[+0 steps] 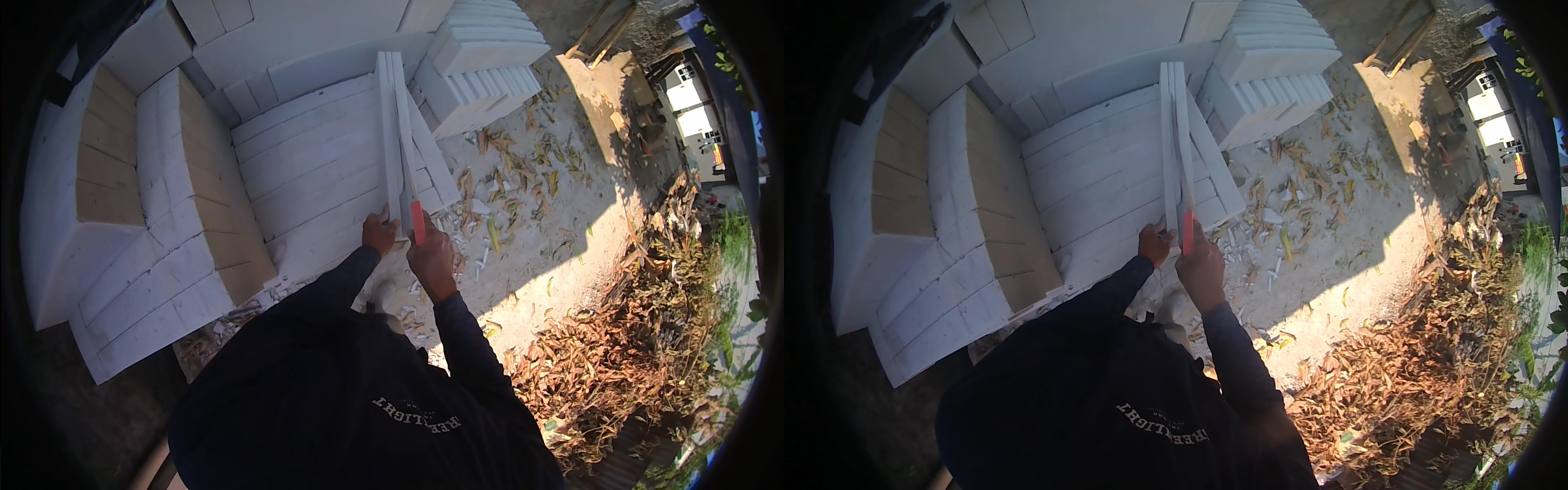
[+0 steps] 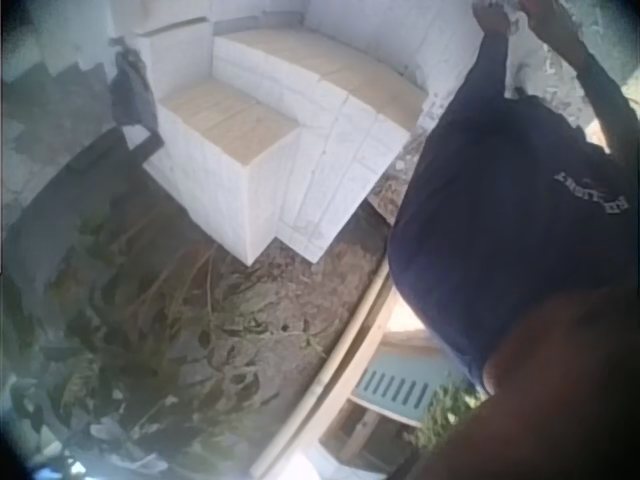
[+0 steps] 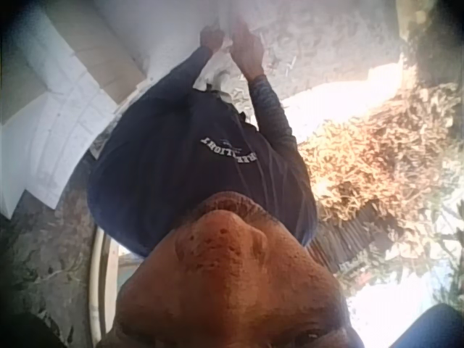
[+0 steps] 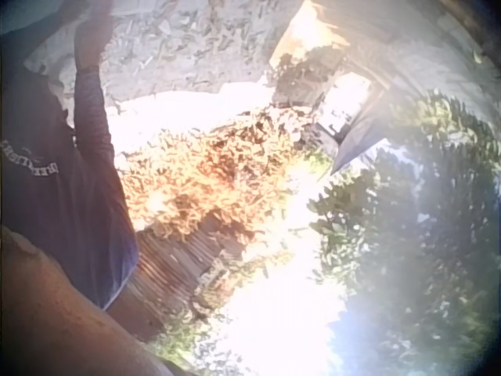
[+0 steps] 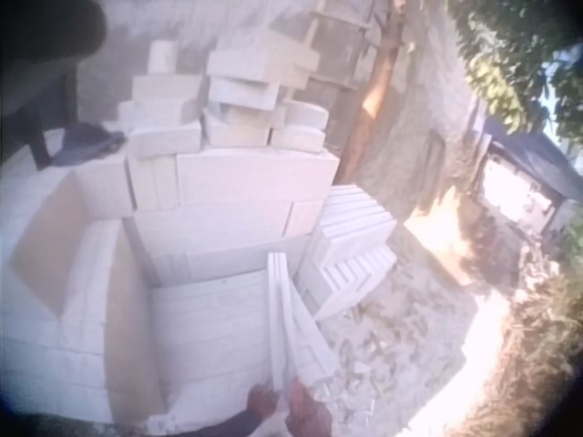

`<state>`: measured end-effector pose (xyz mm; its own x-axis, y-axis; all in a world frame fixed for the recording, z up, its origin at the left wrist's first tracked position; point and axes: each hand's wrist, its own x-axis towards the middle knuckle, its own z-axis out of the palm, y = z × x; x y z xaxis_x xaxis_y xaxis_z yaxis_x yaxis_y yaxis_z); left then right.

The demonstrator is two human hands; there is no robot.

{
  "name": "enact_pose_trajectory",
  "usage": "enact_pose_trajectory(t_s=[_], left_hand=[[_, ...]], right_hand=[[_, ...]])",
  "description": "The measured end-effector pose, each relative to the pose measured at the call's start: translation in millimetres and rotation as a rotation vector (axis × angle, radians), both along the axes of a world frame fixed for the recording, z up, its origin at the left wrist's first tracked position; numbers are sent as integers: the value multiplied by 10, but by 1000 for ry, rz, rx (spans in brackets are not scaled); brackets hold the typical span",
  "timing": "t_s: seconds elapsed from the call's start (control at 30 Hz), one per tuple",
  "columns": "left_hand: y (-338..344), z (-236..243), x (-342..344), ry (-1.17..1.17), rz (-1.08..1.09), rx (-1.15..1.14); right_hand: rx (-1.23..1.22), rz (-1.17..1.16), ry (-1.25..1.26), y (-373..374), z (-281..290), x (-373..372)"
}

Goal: The person uses a hand saw to cut a white wooden plank resting on a stack of similar planks. After cutting, the person picks up the cut piece, places it on a separate stack, and then retrieves another plank to continue sawing.

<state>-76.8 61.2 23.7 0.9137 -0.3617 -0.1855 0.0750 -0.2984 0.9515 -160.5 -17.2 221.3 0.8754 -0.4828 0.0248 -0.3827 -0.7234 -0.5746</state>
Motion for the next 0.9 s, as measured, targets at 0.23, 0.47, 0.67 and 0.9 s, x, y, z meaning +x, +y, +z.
enact_pose_trajectory(t_s=[0.23, 0.47, 0.67, 0.9], left_hand=[[20, -21, -12, -1, -8, 71], [-1, 114, -41, -1, 16, 76], [12, 67, -20, 10, 7, 99], [0, -55, -10, -66, -1, 93]], right_hand=[[507, -81, -203, -183, -150, -34], [344, -33, -312, -79, -467, 117], [297, 11, -413, -237, -525, 333], [135, 57, -193, -376, -239, 394]])
